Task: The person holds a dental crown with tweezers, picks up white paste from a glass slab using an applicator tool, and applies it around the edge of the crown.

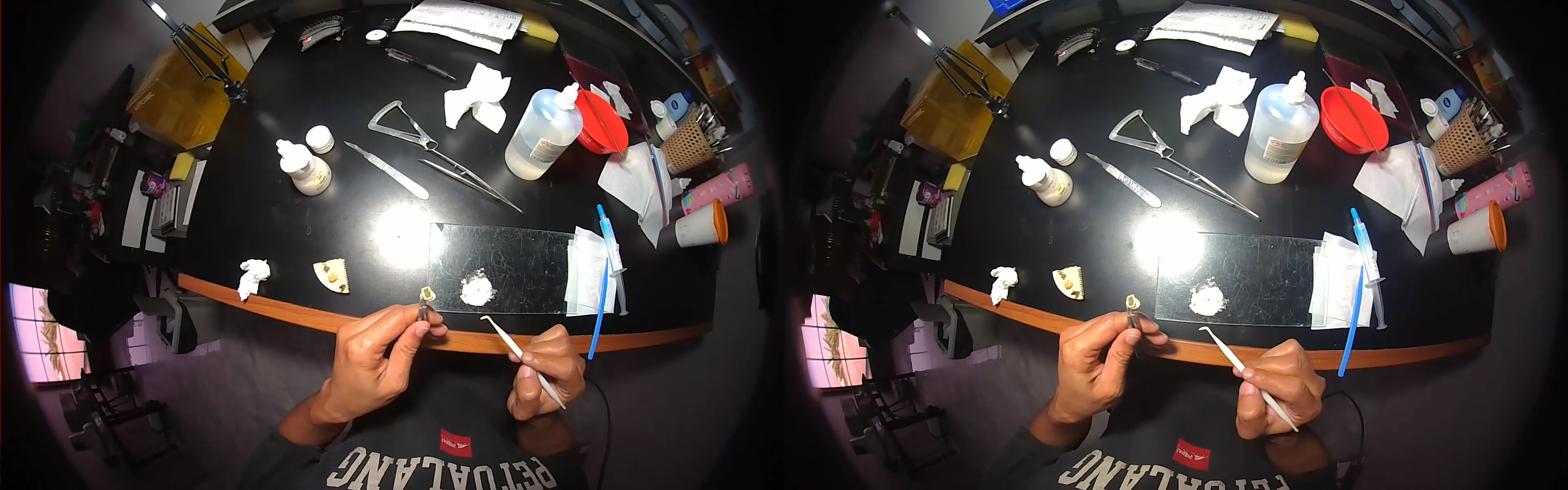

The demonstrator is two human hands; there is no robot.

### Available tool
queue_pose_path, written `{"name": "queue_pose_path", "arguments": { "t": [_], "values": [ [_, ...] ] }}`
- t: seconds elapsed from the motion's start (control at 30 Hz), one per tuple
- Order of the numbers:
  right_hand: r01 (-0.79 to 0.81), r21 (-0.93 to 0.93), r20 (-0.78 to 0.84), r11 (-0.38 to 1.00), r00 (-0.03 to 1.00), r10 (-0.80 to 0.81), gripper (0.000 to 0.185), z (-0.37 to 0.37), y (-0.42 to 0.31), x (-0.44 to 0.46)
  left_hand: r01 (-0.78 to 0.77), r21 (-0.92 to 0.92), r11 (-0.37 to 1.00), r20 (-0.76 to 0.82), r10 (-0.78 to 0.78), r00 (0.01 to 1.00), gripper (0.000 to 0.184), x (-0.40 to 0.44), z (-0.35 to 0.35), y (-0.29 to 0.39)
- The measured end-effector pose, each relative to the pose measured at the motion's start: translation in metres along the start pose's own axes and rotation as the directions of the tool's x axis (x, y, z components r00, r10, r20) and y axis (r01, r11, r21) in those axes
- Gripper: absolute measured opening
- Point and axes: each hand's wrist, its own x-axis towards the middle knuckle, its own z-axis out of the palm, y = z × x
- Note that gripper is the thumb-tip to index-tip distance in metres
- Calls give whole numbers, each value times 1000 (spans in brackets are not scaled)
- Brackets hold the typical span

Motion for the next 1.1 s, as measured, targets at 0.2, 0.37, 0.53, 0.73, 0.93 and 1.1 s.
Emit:
{"name": "queue_pose_path", "arguments": {
  "t": [0.2, 0.37, 0.53, 0.73, 0.93, 1.1],
  "values": [
    [1, -60, 0, 998, 1000, -1, 16, 1, -3, 3, -72, 211, 975, -37, 82, 996, 11, -4, 2, 2],
    [90, -246, 47, 965, 996, -81, 20, -3, 1, 12, -101, 254, 962, -28, 112, 993, 14, -13, 4, -2],
    [85, -267, 133, 960, 990, -50, 24, -5, 6, 11, -32, 200, 979, -41, 41, 998, 19, -31, 3, 0],
    [106, -283, 221, 953, 974, -43, 26, -4, 7, 15, -72, 113, 991, -59, 79, 995, 26, -42, 16, -20],
    [91, -287, 240, 953, 971, -20, 27, -2, 7, 13, -36, 24, 999, -90, 38, 995, 27, -47, 19, -24],
    [106, -279, 246, 954, 969, -36, 28, -3, 7, 13, -30, 46, 998, -88, 34, 996, 28, -45, 16, -22]
  ]
}}
